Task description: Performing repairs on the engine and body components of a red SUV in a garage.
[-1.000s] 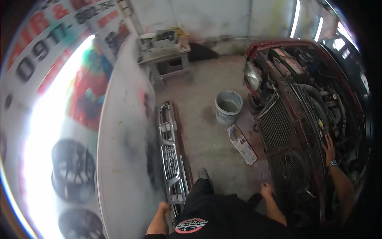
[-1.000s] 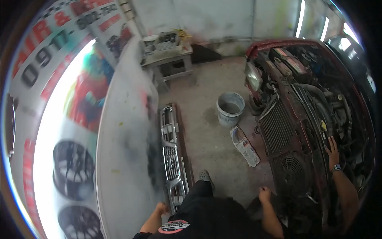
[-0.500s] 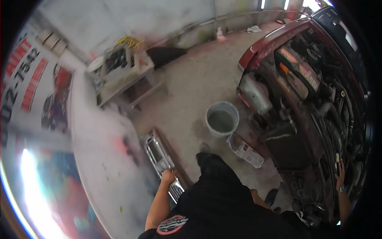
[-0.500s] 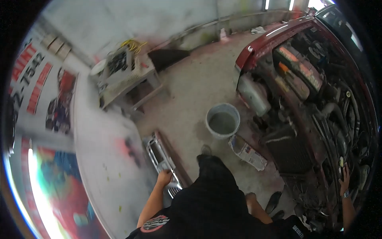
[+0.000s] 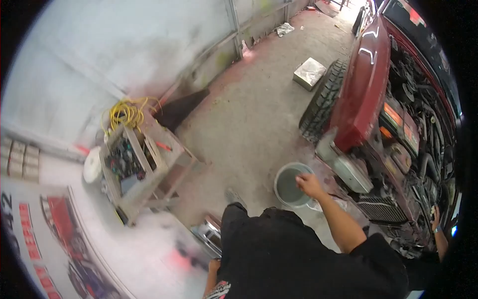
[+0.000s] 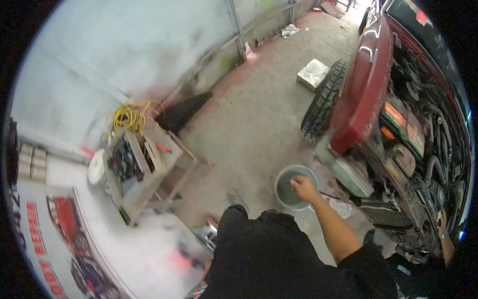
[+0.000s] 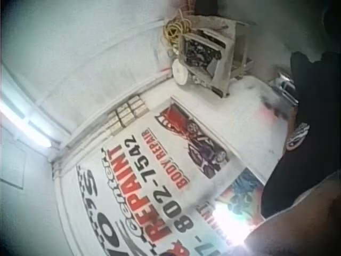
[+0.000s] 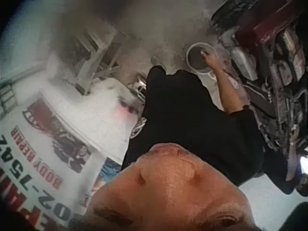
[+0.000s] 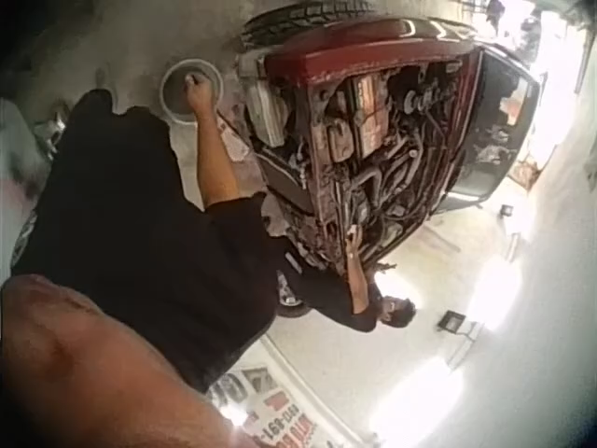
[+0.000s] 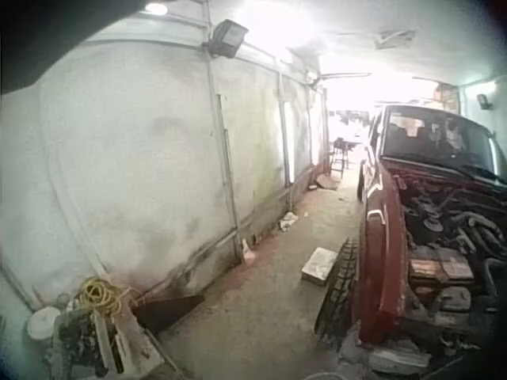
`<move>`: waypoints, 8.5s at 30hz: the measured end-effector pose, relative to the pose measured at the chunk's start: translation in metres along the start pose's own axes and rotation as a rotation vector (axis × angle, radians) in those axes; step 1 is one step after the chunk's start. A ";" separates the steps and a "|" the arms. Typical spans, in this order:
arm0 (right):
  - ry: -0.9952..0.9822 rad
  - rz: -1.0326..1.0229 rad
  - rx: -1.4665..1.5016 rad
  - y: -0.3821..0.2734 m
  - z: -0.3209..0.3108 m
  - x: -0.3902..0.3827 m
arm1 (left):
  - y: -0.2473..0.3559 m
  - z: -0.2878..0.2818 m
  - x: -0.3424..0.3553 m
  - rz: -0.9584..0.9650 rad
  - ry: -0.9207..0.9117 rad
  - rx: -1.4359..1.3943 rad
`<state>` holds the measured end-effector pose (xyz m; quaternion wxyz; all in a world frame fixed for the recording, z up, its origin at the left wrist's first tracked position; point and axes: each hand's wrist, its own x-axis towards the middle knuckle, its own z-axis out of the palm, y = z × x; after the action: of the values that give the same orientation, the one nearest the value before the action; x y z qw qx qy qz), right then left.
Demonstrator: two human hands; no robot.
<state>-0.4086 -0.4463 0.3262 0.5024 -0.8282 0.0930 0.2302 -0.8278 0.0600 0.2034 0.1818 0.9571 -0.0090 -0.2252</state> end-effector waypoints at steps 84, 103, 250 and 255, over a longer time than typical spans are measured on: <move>1.278 0.665 0.223 0.324 -0.801 1.453 | 0.954 0.056 2.210 0.782 -0.639 0.419; 1.332 0.516 0.296 0.345 -0.804 1.433 | 1.075 0.143 2.236 1.954 -0.175 0.998; 1.907 1.492 0.404 1.467 -0.357 -1.837 | 1.730 0.916 -0.933 1.167 -1.242 0.115; 1.855 1.274 0.487 1.550 -0.619 -1.904 | 1.882 0.991 -0.932 1.197 -1.046 -0.129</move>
<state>-2.4969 -1.8759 0.2475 0.1800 -0.3629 0.8705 -0.2796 -1.9737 -1.9462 0.4405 0.2992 0.5477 -0.5924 -0.5095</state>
